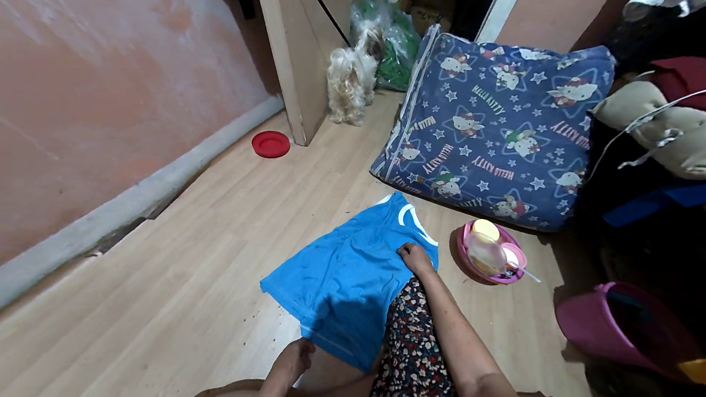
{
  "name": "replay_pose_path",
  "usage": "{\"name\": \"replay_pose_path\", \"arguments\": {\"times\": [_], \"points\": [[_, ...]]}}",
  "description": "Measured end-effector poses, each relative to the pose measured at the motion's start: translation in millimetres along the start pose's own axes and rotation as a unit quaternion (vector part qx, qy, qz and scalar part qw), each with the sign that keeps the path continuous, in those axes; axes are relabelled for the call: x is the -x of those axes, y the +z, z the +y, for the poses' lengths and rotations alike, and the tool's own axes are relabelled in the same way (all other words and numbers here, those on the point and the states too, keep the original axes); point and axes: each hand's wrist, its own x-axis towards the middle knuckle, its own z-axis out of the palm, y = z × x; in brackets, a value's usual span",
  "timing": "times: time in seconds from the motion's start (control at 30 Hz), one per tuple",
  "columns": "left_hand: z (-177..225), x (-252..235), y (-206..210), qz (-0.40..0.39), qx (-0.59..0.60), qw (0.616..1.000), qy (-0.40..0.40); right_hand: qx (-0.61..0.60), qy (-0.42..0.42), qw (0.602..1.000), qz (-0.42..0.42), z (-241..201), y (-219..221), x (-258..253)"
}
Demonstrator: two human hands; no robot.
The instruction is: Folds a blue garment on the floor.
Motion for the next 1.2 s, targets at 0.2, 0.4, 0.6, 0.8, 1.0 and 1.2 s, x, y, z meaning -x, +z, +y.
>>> {"name": "replay_pose_path", "arguments": {"times": [0.2,0.4,0.6,0.8,1.0,1.2], "points": [[-2,-2,0,-0.003,0.005,1.0,0.005,0.002,0.003,1.0,-0.003,0,0,-1],[0,1,-2,0.001,0.009,1.0,0.008,0.004,-0.004,1.0,0.003,-1,0,0],[1,0,-2,0.001,0.006,1.0,0.0,0.004,-0.005,1.0,0.003,-2,-1,2],[3,0,-2,-0.007,0.006,1.0,-0.006,-0.003,-0.003,1.0,0.01,-1,-1,3],[6,1,-3,-0.006,-0.011,1.0,-0.013,0.0,-0.004,1.0,0.007,-1,0,1],[11,5,-3,-0.008,-0.019,1.0,-0.012,0.004,-0.01,1.0,0.012,0,0,1]]}}
